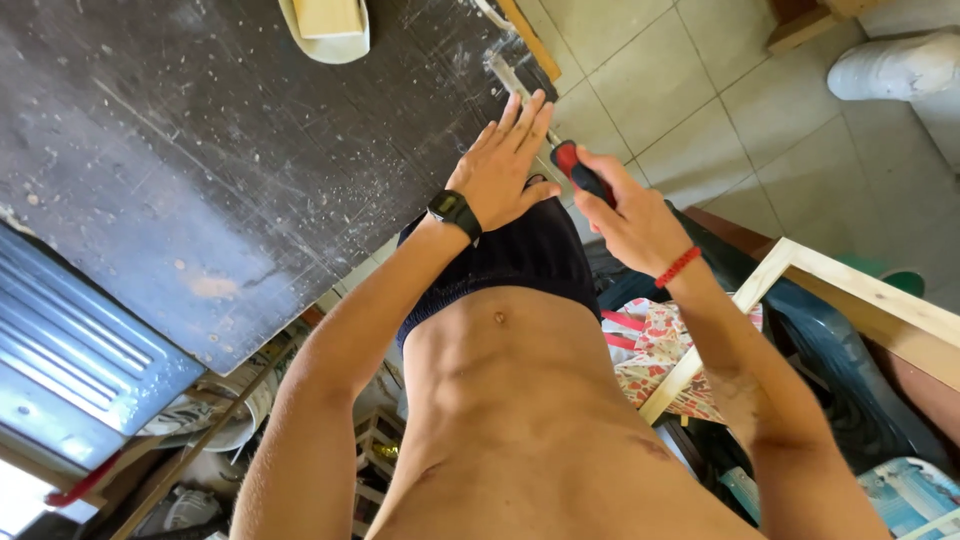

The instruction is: Scraping residue off a wooden surface with a chisel and then sanding it smooth with a sanding block.

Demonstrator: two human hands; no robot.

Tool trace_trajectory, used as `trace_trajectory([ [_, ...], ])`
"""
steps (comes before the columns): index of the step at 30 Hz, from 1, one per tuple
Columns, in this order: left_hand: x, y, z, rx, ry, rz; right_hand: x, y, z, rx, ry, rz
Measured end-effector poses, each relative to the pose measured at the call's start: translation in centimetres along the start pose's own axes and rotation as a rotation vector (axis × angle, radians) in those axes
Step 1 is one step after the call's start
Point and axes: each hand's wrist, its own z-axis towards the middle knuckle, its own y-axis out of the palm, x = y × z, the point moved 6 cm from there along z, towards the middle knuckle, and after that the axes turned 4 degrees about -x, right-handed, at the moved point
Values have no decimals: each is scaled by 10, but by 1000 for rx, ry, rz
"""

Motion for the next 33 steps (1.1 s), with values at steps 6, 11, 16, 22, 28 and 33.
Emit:
trace_trajectory([
  [6,-3,4,2,71,-2,-52,-7,-8,2,-16,13,-39],
  [11,7,0,4,46,-15,-59,-6,-17,-1,-64,22,-73],
  [16,-2,-4,7,77,-69,-52,-19,-17,5,-41,-16,-74],
  [22,-6,-11,17,-14,-108,-57,-16,-18,14,0,-45,-72],
  [28,8,19,11,208,-28,-148,17,-21,5,-7,54,3],
  [33,4,5,15,103,-26,-156,1,-20,6,-64,-46,0],
])
